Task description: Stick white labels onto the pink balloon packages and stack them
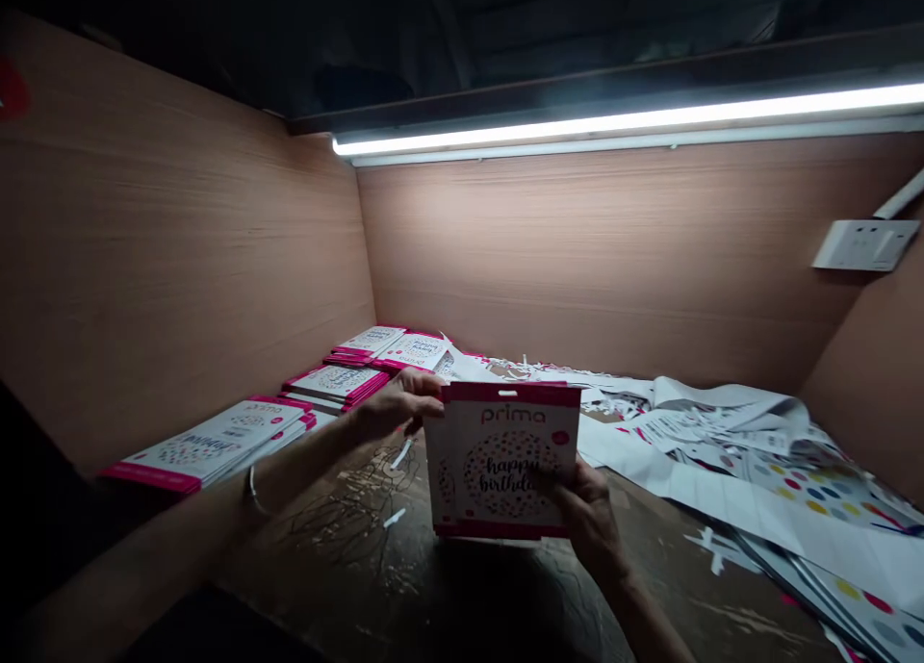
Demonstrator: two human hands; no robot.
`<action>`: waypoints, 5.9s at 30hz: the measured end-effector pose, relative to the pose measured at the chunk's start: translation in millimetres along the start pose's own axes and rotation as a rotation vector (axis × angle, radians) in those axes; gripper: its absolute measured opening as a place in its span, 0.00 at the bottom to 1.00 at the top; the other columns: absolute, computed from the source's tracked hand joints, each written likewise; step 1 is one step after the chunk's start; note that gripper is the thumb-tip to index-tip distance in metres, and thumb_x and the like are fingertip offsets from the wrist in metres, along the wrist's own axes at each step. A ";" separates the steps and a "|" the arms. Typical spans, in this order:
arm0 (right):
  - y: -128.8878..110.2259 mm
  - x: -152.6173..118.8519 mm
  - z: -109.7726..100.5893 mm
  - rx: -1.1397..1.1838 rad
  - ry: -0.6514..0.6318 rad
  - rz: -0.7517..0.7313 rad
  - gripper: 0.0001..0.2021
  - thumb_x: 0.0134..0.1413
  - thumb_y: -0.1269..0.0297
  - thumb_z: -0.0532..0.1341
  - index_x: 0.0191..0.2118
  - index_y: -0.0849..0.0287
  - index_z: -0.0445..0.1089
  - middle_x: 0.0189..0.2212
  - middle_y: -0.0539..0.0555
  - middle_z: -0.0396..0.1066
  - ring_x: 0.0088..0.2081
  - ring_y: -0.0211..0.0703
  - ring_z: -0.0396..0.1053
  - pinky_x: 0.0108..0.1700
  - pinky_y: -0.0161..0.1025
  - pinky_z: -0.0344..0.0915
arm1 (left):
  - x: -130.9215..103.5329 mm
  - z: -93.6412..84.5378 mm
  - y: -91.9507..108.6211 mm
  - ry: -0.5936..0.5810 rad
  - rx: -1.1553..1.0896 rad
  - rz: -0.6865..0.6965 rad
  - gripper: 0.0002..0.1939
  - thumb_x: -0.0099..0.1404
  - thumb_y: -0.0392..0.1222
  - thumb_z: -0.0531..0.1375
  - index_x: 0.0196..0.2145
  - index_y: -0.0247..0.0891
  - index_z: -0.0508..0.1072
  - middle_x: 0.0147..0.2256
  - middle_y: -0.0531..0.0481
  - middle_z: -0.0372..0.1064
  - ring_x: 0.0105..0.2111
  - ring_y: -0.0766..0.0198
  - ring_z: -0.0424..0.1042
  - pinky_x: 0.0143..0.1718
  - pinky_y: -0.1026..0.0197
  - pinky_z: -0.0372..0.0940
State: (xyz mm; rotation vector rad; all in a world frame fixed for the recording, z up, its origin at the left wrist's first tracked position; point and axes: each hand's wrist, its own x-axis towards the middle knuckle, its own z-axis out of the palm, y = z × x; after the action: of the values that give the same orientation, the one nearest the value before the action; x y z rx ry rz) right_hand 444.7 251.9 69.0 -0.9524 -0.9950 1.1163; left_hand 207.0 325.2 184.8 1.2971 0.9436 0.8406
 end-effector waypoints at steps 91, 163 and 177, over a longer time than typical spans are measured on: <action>58.0 271.4 -60.1 -1.811 -0.442 0.139 0.13 0.56 0.58 0.57 0.41 0.63 0.67 0.40 0.54 0.67 0.43 0.44 0.65 0.47 0.50 0.60 | 11.8 72.4 -174.2 0.115 -0.881 -0.371 0.25 0.37 0.34 0.69 0.36 0.24 0.72 0.35 0.31 0.72 0.38 0.38 0.70 0.43 0.43 0.62; -52.7 1.9 -68.4 -0.929 -0.611 0.541 0.14 0.40 0.53 0.62 0.27 0.60 0.70 0.21 0.49 0.63 0.23 0.37 0.57 0.25 0.35 0.51 | -81.3 60.0 -151.4 0.194 -0.804 -0.450 0.15 0.49 0.29 0.65 0.37 0.22 0.72 0.35 0.32 0.72 0.36 0.44 0.72 0.44 0.43 0.63; -33.1 -10.0 -61.1 -1.113 -0.500 0.068 0.20 0.55 0.49 0.48 0.23 0.58 0.61 0.19 0.48 0.57 0.22 0.36 0.55 0.25 0.34 0.52 | -108.4 53.2 -132.8 0.192 -0.773 -0.275 0.19 0.50 0.29 0.63 0.42 0.23 0.68 0.38 0.31 0.71 0.35 0.44 0.72 0.43 0.42 0.64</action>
State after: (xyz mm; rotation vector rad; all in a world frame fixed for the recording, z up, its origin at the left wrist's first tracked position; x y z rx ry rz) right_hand 510.2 230.0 82.2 -1.6100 -2.1056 0.8184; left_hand 211.2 192.1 64.5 0.4186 0.7978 0.9862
